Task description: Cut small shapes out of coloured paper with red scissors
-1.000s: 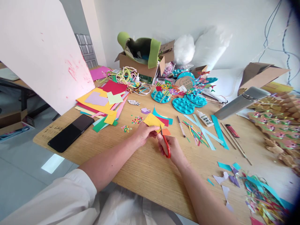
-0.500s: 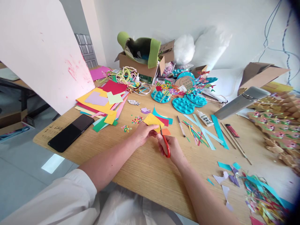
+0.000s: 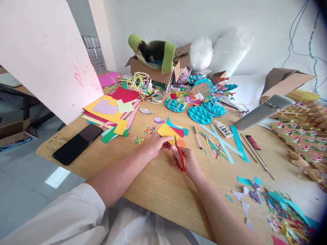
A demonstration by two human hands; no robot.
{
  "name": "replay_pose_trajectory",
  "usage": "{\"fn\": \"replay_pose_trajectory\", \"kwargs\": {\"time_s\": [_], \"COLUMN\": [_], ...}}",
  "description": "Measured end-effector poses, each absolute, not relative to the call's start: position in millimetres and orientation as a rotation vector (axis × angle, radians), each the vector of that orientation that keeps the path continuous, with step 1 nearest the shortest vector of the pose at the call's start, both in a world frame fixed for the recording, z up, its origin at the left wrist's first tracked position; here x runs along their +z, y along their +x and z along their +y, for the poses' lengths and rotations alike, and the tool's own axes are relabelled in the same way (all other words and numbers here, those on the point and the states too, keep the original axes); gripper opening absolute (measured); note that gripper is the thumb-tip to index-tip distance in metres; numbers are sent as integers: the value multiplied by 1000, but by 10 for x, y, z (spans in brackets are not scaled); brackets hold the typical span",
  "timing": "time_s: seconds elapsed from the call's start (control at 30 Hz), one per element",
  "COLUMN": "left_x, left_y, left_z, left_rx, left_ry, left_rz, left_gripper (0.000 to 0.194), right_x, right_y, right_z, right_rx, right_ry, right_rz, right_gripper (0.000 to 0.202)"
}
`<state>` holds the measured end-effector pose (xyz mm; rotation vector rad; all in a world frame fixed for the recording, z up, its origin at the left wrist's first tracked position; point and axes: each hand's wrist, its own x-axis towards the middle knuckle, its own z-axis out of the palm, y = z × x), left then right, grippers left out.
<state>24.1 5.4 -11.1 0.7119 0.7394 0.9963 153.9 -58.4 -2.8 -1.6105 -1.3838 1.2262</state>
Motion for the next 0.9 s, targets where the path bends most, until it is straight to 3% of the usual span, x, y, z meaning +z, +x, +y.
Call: {"fn": "replay_pose_trajectory", "kwargs": {"time_s": [0.9], "left_x": [-152], "left_y": [228], "left_z": [71], "left_rx": [975], "left_ry": [794], "left_rz": [749], "left_gripper": [28], "right_x": [-49], "right_y": [1577], "right_z": [-578], "right_rx": [1174], "right_ry": [-1603], "right_rz": [-1466], "right_gripper": [61]}}
